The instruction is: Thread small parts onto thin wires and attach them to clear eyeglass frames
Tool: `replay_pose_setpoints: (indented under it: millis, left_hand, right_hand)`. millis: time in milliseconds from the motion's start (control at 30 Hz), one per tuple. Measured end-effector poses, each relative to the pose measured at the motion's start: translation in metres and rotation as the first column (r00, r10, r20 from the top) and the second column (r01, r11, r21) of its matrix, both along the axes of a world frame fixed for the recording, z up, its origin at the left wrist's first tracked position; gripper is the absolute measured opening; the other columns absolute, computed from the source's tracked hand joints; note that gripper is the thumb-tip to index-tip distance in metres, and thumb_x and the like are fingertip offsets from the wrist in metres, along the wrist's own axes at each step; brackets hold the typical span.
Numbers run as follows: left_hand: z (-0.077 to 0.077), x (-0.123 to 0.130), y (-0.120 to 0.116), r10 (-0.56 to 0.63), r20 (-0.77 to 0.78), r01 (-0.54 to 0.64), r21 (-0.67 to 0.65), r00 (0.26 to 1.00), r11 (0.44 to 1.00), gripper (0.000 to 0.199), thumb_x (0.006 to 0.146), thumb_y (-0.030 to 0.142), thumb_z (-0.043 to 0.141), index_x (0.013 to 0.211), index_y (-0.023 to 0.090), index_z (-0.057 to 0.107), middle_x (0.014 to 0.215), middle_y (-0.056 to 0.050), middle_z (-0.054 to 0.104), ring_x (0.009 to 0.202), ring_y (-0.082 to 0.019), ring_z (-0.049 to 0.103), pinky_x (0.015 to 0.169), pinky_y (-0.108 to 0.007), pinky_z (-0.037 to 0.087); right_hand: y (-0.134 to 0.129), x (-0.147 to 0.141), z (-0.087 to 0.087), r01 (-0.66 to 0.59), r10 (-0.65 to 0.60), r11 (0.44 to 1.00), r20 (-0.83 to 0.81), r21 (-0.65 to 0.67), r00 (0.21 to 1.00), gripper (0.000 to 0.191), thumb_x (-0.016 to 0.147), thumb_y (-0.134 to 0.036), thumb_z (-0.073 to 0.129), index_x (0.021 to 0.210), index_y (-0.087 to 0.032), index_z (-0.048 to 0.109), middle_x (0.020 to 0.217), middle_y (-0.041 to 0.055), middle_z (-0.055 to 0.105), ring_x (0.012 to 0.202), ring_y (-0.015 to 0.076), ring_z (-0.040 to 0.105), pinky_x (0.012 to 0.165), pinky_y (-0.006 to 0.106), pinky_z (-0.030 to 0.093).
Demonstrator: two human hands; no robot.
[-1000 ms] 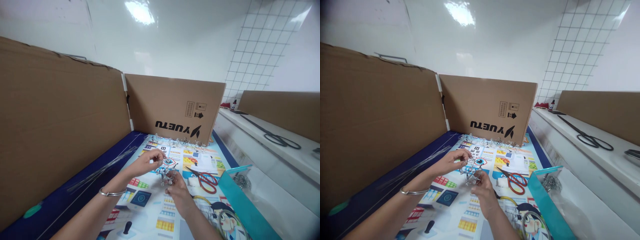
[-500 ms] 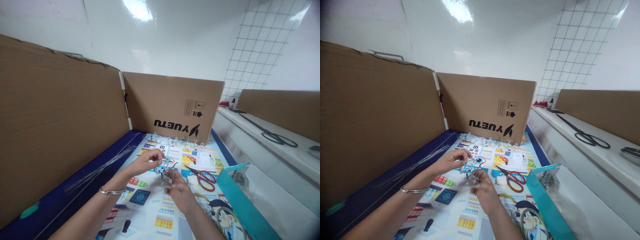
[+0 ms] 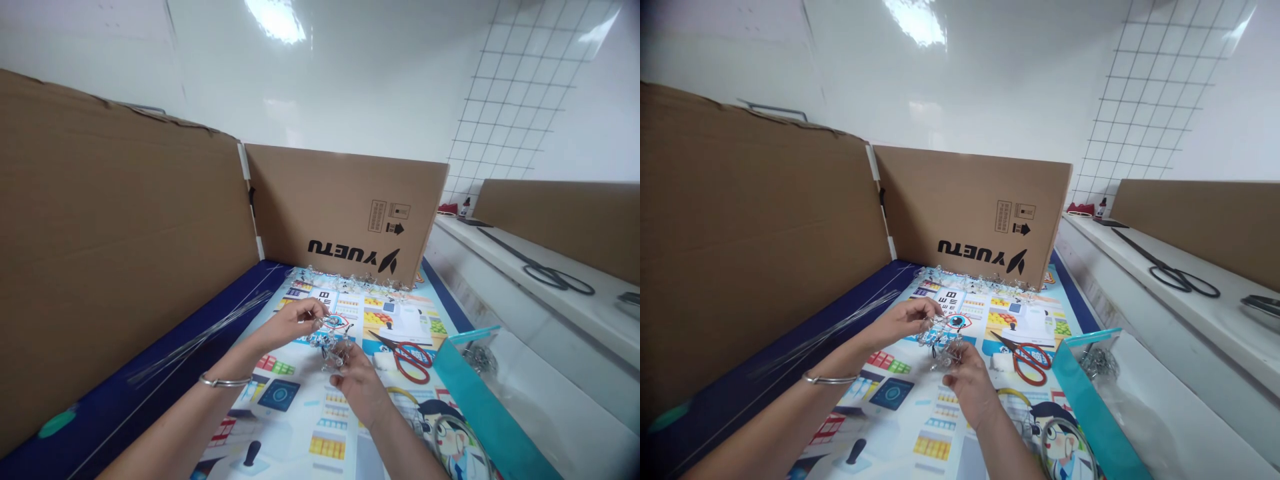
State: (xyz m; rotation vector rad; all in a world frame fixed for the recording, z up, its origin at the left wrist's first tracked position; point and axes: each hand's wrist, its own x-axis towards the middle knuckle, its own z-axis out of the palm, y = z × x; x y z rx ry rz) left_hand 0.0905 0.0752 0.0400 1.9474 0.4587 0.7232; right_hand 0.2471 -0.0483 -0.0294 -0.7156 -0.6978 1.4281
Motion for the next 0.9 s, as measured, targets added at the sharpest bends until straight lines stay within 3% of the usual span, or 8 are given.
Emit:
replay_pose_setpoints:
  millis: [200,400,533,700,900]
  left_hand:
    - [-0.002,0.002,0.000,0.004,0.007,-0.004,-0.007,1.000,1.000,0.017,0.076,0.031,0.058,0.075,0.015,0.053,0.096,-0.006,0.055,0.070,-0.012,0.048,0.058,-0.022,0.040]
    - [-0.004,0.003,-0.001,-0.012,0.027,0.014,-0.066,1.000,0.998,0.019,0.076,0.032,0.059,0.075,0.015,0.053,0.096,-0.006,0.054,0.069,-0.011,0.048,0.056,-0.021,0.039]
    - [-0.004,0.004,-0.002,-0.054,0.053,0.060,-0.115,0.997,0.992,0.017,0.077,0.030,0.059,0.075,0.014,0.052,0.096,-0.006,0.054,0.073,-0.013,0.049,0.057,-0.022,0.038]
    - [-0.001,0.000,0.002,-0.034,0.068,0.040,-0.086,0.997,0.995,0.015,0.077,0.028,0.059,0.075,0.015,0.052,0.097,-0.006,0.054,0.074,-0.012,0.048,0.060,-0.022,0.038]
    - [-0.002,-0.005,0.008,0.024,-0.016,-0.023,0.051,1.000,0.998,0.015,0.077,0.029,0.059,0.074,0.015,0.053,0.097,-0.006,0.056,0.077,-0.014,0.051,0.062,-0.024,0.040]
  right_hand:
    - [0.003,0.007,-0.008,-0.064,0.064,0.998,0.006,-0.020,0.998,0.051,0.057,-0.016,0.055,0.107,-0.027,0.057,0.095,0.0022,0.056,0.081,0.0158,0.052,0.062,0.026,0.039]
    - [-0.002,0.003,-0.005,-0.109,0.109,0.994,0.014,-0.020,0.994,0.055,0.059,-0.014,0.053,0.112,-0.030,0.054,0.097,0.0003,0.053,0.078,0.0132,0.051,0.062,0.024,0.040]
    - [-0.003,0.002,-0.006,-0.154,0.154,0.988,-0.008,-0.002,0.988,0.049,0.060,-0.013,0.055,0.107,-0.027,0.055,0.092,0.0001,0.054,0.075,0.0122,0.050,0.061,0.023,0.039]
    - [0.000,0.006,-0.010,-0.096,0.096,0.995,0.015,-0.001,0.995,0.017,0.059,-0.015,0.059,0.075,-0.020,0.055,0.077,-0.0015,0.053,0.068,0.0113,0.050,0.058,0.023,0.038]
    - [0.006,0.007,-0.016,0.009,-0.009,1.000,0.036,0.005,0.999,0.021,0.054,-0.010,0.058,0.072,-0.020,0.051,0.065,-0.0041,0.051,0.055,0.0092,0.046,0.054,0.022,0.037]
